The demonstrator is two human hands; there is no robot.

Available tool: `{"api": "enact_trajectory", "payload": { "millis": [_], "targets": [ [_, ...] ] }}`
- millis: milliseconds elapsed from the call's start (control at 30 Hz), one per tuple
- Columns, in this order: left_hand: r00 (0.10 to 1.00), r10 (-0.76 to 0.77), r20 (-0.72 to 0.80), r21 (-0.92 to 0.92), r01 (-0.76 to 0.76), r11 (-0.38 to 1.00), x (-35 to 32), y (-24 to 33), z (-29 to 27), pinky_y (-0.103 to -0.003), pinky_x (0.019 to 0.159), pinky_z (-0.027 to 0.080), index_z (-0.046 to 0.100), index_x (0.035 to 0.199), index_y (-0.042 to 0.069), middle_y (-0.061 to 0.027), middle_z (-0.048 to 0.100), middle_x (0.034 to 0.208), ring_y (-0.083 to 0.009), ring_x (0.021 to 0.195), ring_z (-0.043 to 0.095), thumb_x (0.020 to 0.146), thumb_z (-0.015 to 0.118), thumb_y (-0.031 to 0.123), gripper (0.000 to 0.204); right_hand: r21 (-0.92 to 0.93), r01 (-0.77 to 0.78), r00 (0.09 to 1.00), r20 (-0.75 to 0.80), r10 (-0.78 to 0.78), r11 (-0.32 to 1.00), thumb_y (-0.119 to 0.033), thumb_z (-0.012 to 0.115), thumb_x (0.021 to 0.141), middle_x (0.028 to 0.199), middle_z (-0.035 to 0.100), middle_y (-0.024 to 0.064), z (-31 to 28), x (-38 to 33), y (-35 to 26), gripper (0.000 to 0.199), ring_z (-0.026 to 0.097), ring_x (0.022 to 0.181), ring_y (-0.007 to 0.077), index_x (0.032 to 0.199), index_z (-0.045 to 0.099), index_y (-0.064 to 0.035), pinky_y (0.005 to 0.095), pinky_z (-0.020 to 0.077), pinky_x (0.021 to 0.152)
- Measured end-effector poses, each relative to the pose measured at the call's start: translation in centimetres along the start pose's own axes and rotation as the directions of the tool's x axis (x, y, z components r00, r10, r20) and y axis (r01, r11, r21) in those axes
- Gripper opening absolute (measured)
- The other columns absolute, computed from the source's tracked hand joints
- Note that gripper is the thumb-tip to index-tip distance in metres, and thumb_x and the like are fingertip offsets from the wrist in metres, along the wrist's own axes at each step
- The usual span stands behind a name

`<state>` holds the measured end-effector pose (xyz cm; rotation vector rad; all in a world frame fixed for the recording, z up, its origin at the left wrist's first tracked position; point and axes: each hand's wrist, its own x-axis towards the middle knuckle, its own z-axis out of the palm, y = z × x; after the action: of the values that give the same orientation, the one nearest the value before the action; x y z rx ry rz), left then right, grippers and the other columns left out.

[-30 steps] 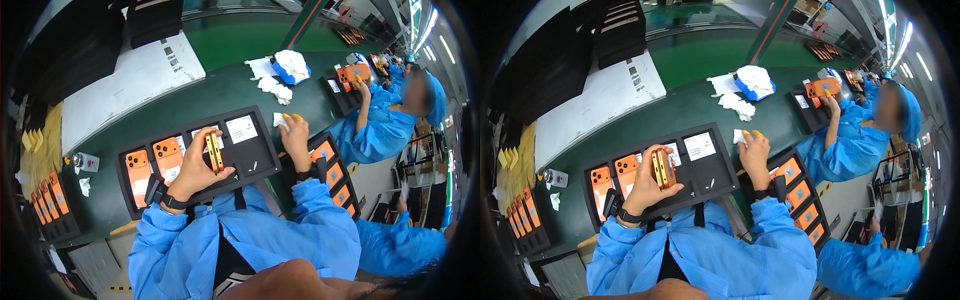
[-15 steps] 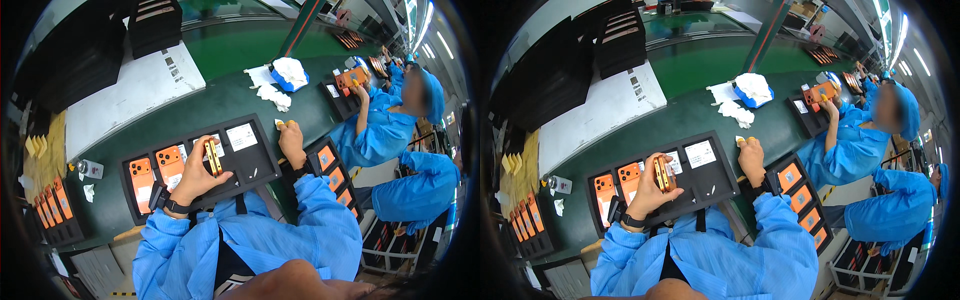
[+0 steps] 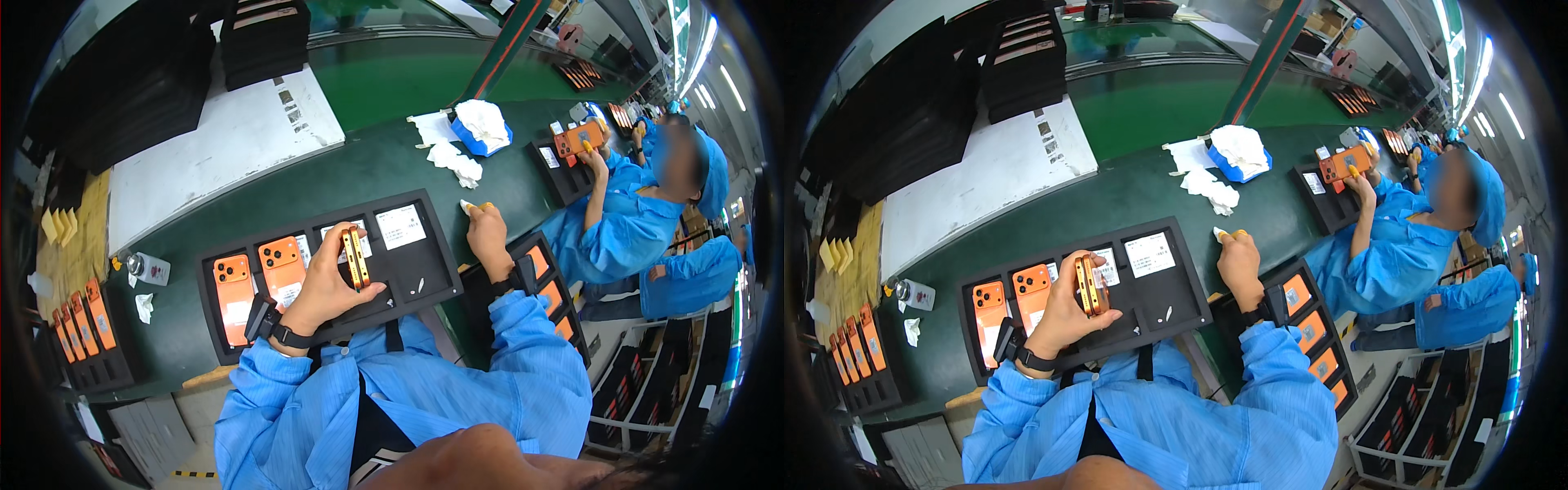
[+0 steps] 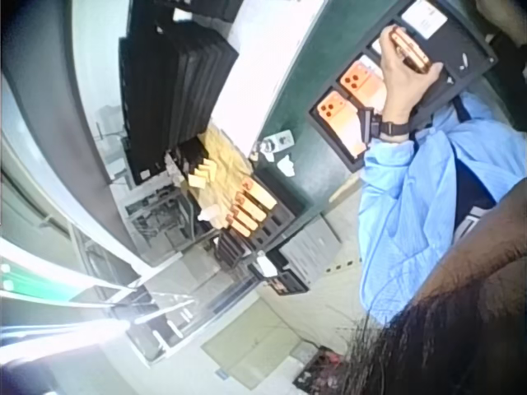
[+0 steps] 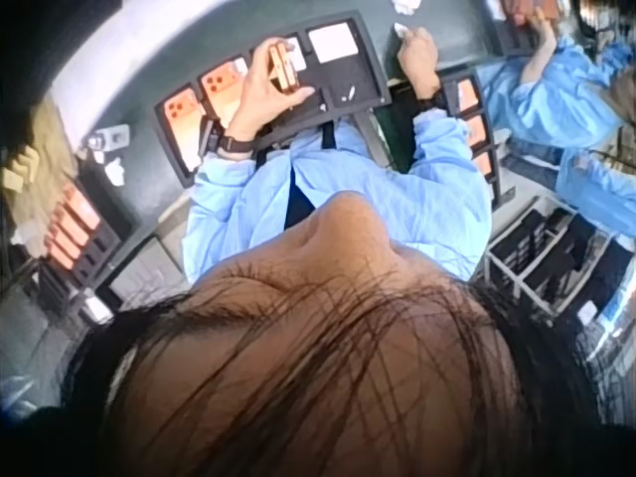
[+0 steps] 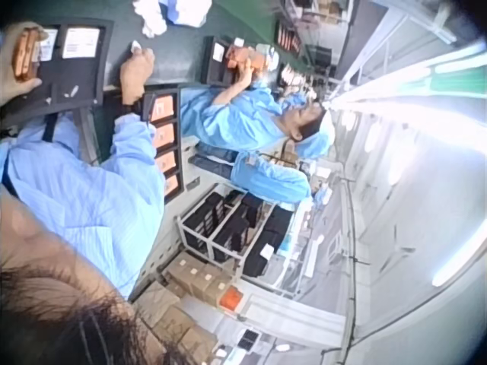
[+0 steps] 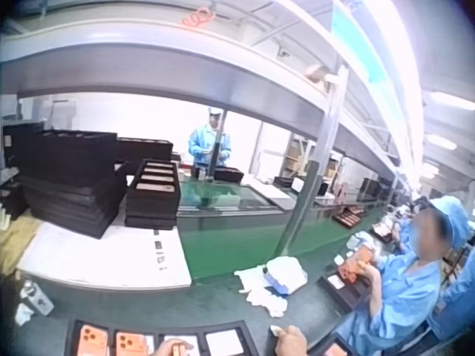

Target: Inspecting and cleaning smartphone components on a production line.

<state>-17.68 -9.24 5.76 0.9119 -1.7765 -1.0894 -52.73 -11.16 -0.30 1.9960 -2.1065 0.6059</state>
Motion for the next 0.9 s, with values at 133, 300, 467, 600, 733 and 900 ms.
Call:
{"api": "enact_trajectory", "payload": {
  "millis": [133, 300, 467, 600, 733, 900],
  "targets": [
    [0.999, -0.004, 0.042, -0.001, 0.004, 1.0, 0.3, -0.1, -0.1, -0.035, 0.1, 0.047, 0.037, 0.14, 0.003, -0.0136, 0.055, 0.129, -0.0233, 0.117, 0.057, 0.064, 0.093, 0.016, 0.095, 0.526, 0.052, 0.997, -0.081, -0.011, 0.849, 0.003, 0.06, 0.084, 0.088, 0.062, 0.0169, -3.3, 0.6, -3.7, 0.019, 0.061, 0.079, 0.0336, 0.101, 0.069, 0.0011, 0.0395, 0.0488, 0.07],
    [0.999, -0.022, 0.036, -0.035, 0.023, 0.999, 0.4, -0.1, 0.3, -0.037, 0.106, 0.045, 0.039, 0.139, 0.003, -0.0145, 0.056, 0.128, -0.0261, 0.122, 0.056, 0.065, 0.091, 0.015, 0.091, 0.539, 0.468, 0.872, -0.153, -0.465, 0.7, 0.007, 0.059, 0.071, 0.094, 0.065, 0.0159, -10.4, 0.2, -13.2, 0.039, 0.062, 0.082, 0.0329, 0.106, 0.073, -0.003, 0.0387, 0.0507, 0.071],
    [0.998, -0.059, 0.017, -0.066, 0.06, 0.996, 0.1, 0.1, 0.1, -0.037, 0.104, 0.046, 0.04, 0.137, 0.003, -0.013, 0.057, 0.127, -0.0252, 0.12, 0.058, 0.062, 0.09, 0.013, 0.091, 0.523, 0.682, 0.687, -0.221, -0.692, 0.51, 0.002, 0.066, 0.068, 0.093, 0.064, 0.0087, -9.3, -0.2, -16.5, 0.042, 0.059, 0.077, 0.0291, 0.107, 0.074, -0.0109, 0.0399, 0.0499, 0.07],
    [1.0, -0.011, 0.006, -0.039, 0.011, 0.999, -0.1, -0.2, 0.1, -0.038, 0.102, 0.047, 0.041, 0.138, 0.002, -0.0152, 0.056, 0.126, -0.028, 0.119, 0.058, 0.063, 0.09, 0.015, 0.091, 0.426, 0.74, 0.663, -0.334, -0.67, 0.52, -0.001, 0.068, 0.065, 0.093, 0.064, 0.007, -8.7, 1.1, -17.2, 0.041, 0.057, 0.075, 0.0284, 0.104, 0.075, -0.0121, 0.0395, 0.0487, 0.068],
    [0.998, 0.066, -0.004, 0.008, -0.066, 0.998, -0.1, -0.2, 0.1, -0.038, 0.102, 0.047, 0.04, 0.139, 0.001, -0.0177, 0.056, 0.126, -0.0312, 0.119, 0.058, 0.064, 0.091, 0.019, 0.092, 0.344, 0.746, 0.665, -0.353, -0.658, 0.57, -0.003, 0.066, 0.065, 0.094, 0.064, 0.0066, -8.2, 2.9, -17.5, 0.041, 0.058, 0.076, 0.0283, 0.104, 0.075, -0.0104, 0.0383, 0.0477, 0.066],
    [1.0, 0.031, -0.002, -0.061, -0.031, 0.998, 0.0, -0.8, 0.1, -0.038, 0.102, 0.047, 0.041, 0.138, 0.003, -0.0165, 0.057, 0.127, -0.0301, 0.12, 0.059, 0.063, 0.091, 0.015, 0.091, 0.411, 0.765, 0.632, -0.328, -0.702, 0.497, -0.005, 0.07, 0.061, 0.093, 0.063, 0.0066, -9.5, -1.1, -17.3, 0.042, 0.059, 0.072, 0.026, 0.102, 0.075, -0.0078, 0.0379, 0.0472, 0.062]
  ]
}}
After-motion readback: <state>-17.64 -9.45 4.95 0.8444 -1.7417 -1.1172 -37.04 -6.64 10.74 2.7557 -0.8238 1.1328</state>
